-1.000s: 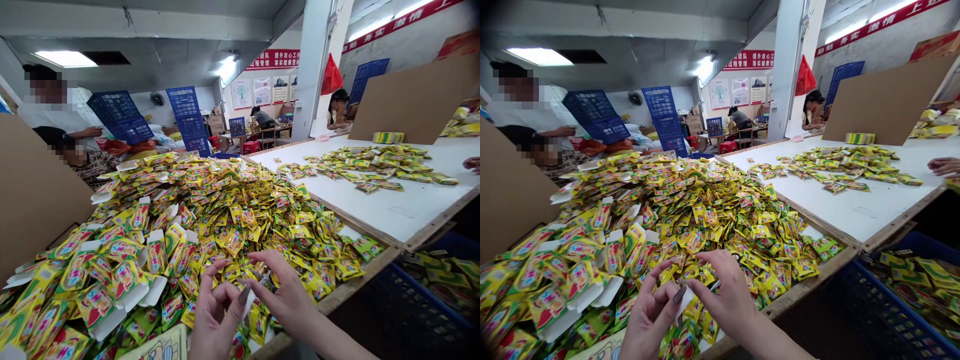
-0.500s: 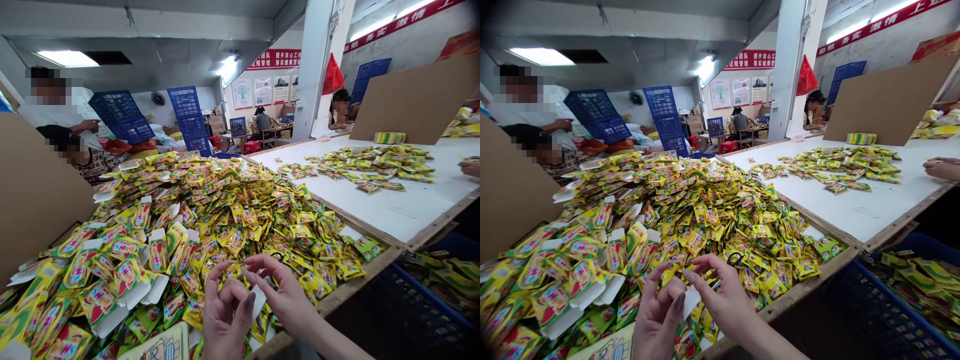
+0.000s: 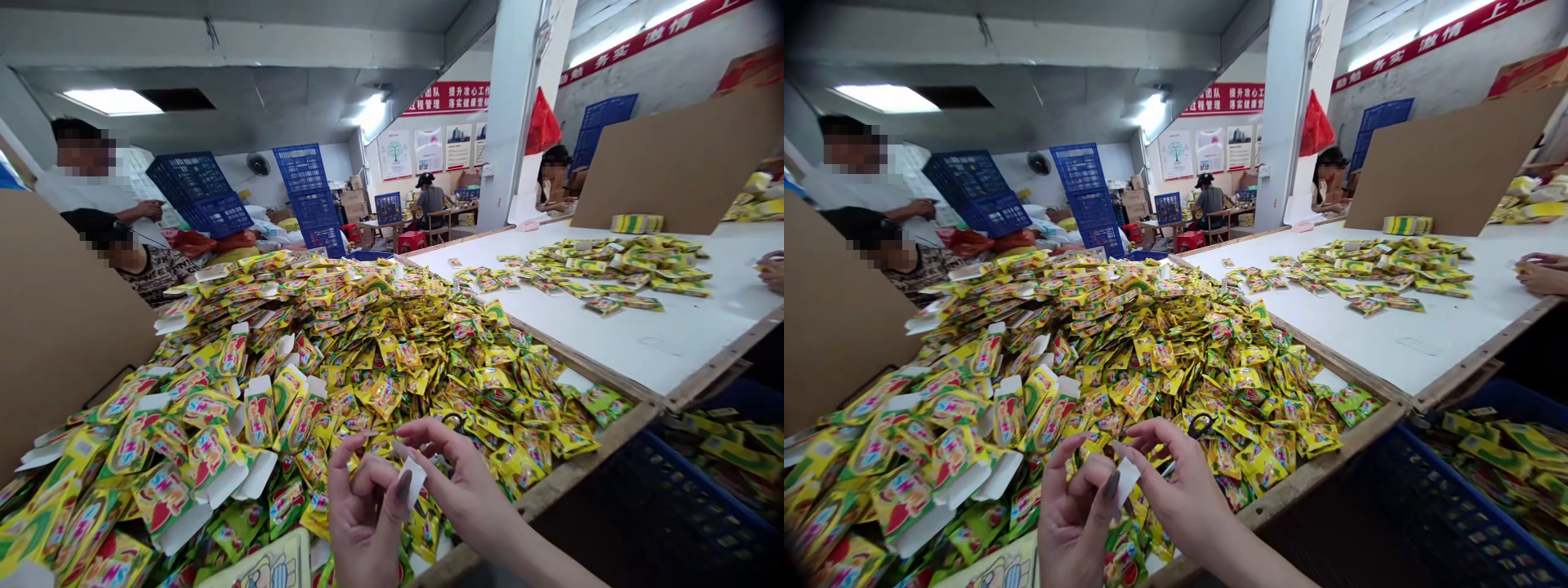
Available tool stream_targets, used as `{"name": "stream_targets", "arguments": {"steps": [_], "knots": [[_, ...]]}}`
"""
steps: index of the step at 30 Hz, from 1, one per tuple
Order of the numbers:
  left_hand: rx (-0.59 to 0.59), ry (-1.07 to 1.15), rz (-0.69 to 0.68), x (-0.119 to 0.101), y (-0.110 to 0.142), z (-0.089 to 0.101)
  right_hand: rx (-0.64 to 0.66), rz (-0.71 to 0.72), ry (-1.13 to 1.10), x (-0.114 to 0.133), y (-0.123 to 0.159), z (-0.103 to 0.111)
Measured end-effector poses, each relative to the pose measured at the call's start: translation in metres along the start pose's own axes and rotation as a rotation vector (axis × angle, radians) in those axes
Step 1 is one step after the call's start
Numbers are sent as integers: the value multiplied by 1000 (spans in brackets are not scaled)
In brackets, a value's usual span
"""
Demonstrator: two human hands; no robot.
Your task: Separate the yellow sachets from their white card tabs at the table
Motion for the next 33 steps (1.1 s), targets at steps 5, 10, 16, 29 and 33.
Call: {"name": "stream_targets", "arguments": {"steps": [5, 10, 16, 29, 33], "knots": [[17, -35, -23, 1, 0, -1, 1, 20, -11, 2, -1, 1], [39, -84, -2, 2, -1, 1, 9, 37, -15, 3, 1, 2], [81, -209, 16, 5, -3, 5, -22, 23, 48, 2, 7, 4], [447, 73, 692, 26, -7, 53, -8, 198, 486, -4, 22, 23], [672, 331, 1080, 24, 13, 58, 115, 373, 673, -1, 32, 32]]}}
Point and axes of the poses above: each hand's wrist, its own y-axis away from the middle knuckle, its own z-axis out of the back of the hand, x = y × z, the point moved 1 cm from there along -y, towards the middle knuckle, and after that the axes turned 9 degrees about x, right-handed, at the moved point
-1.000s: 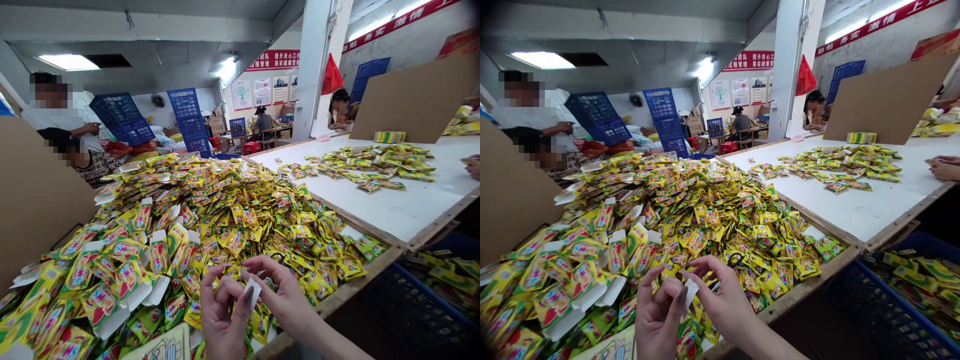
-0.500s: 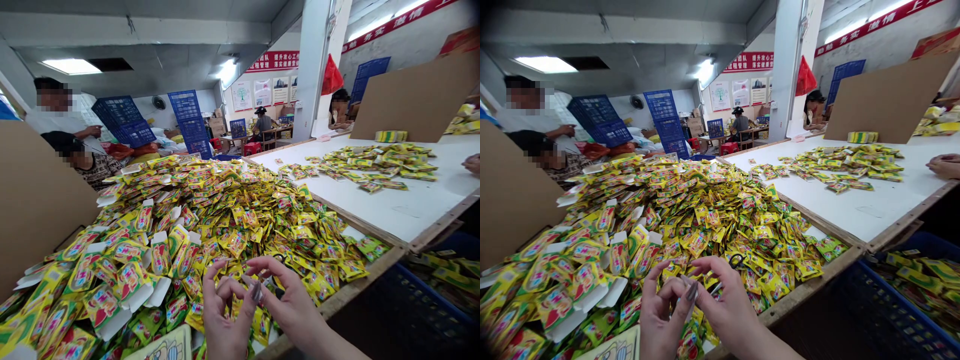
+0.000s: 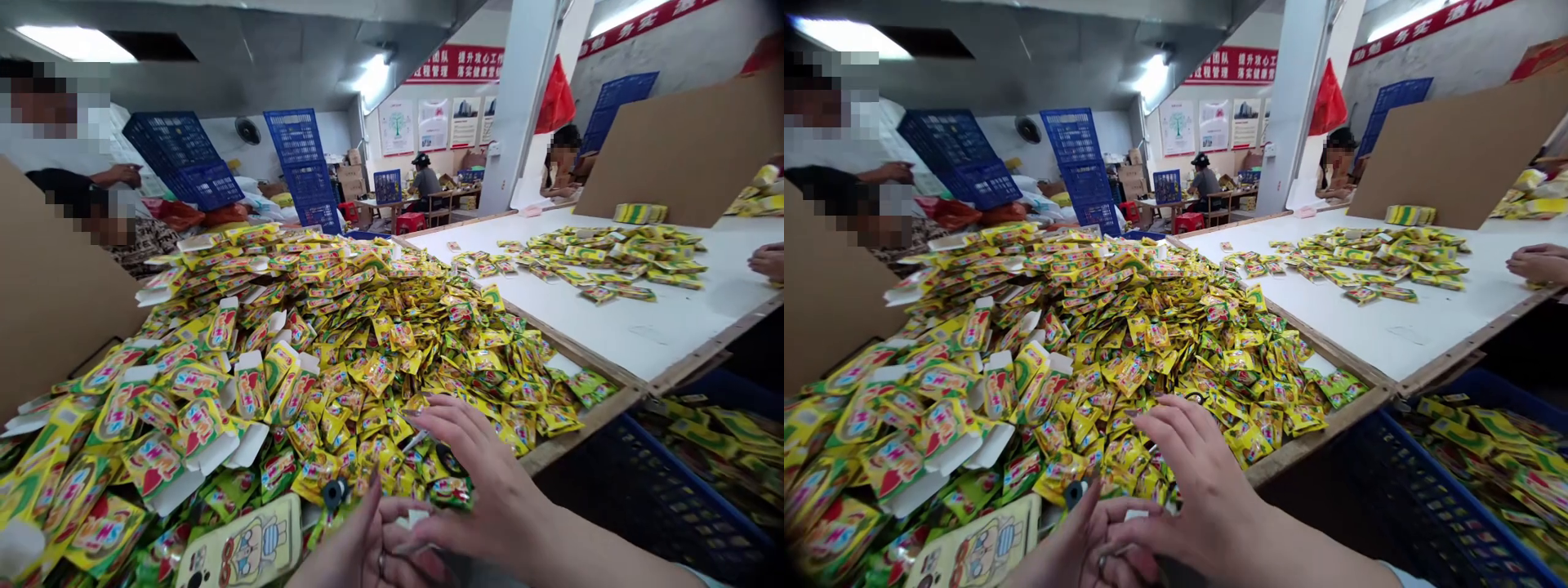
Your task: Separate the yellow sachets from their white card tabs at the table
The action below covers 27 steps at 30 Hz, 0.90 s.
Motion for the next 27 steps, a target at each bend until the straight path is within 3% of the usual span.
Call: {"name": "stream_targets", "arguments": {"steps": [3, 7, 11, 17, 23, 27], "knots": [[-66, -27, -79, -2, 1, -12, 54, 128, 68, 4, 7, 4], [-219, -168, -153, -10, -4, -22, 165, 105, 53, 7, 11, 4], [-344, -240, -246, -11, -5, -26, 300, -80, -61, 4, 14, -2], [-290, -300, -389, -9, 0, -31, 474, -477, -411, -3, 14, -10], [-389, -468, -470, -4, 7, -38, 558, -618, -722, -8, 10, -13], [-477, -671, -625, 2, 10, -40, 577, -730, -976, -8, 6, -18]]}}
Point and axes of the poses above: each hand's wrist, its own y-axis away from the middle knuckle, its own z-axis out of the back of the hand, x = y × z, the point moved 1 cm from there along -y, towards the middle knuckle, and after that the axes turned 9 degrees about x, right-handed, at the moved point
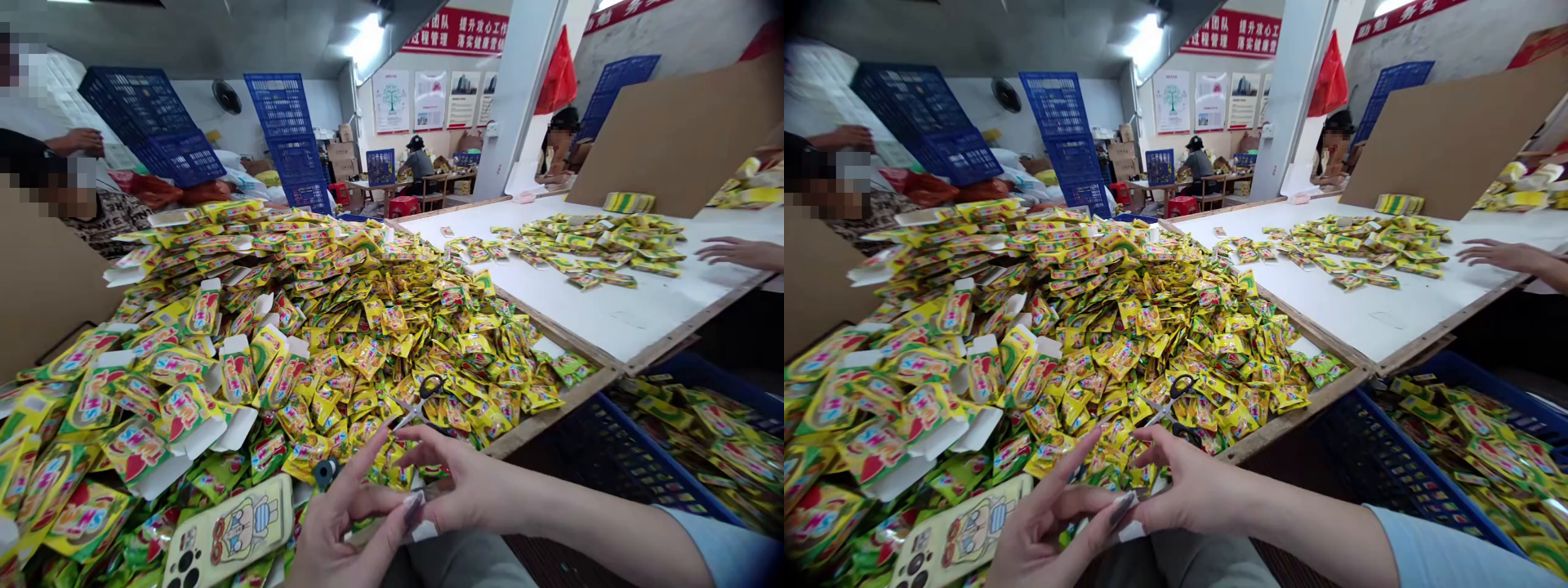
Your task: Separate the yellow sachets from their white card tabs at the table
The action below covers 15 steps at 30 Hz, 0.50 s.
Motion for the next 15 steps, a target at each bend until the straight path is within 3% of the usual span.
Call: {"name": "stream_targets", "arguments": {"steps": [6, 11, 15], "knots": [[-27, -138, -257, 1, 0, -4, 37, -62, -156, 4, -3, -3], [-31, -232, -419, -1, 0, -1, 57, -35, -218, 4, -4, -3], [33, -285, -431, 1, 4, 1, 73, -35, -224, 3, -4, -3]]}}
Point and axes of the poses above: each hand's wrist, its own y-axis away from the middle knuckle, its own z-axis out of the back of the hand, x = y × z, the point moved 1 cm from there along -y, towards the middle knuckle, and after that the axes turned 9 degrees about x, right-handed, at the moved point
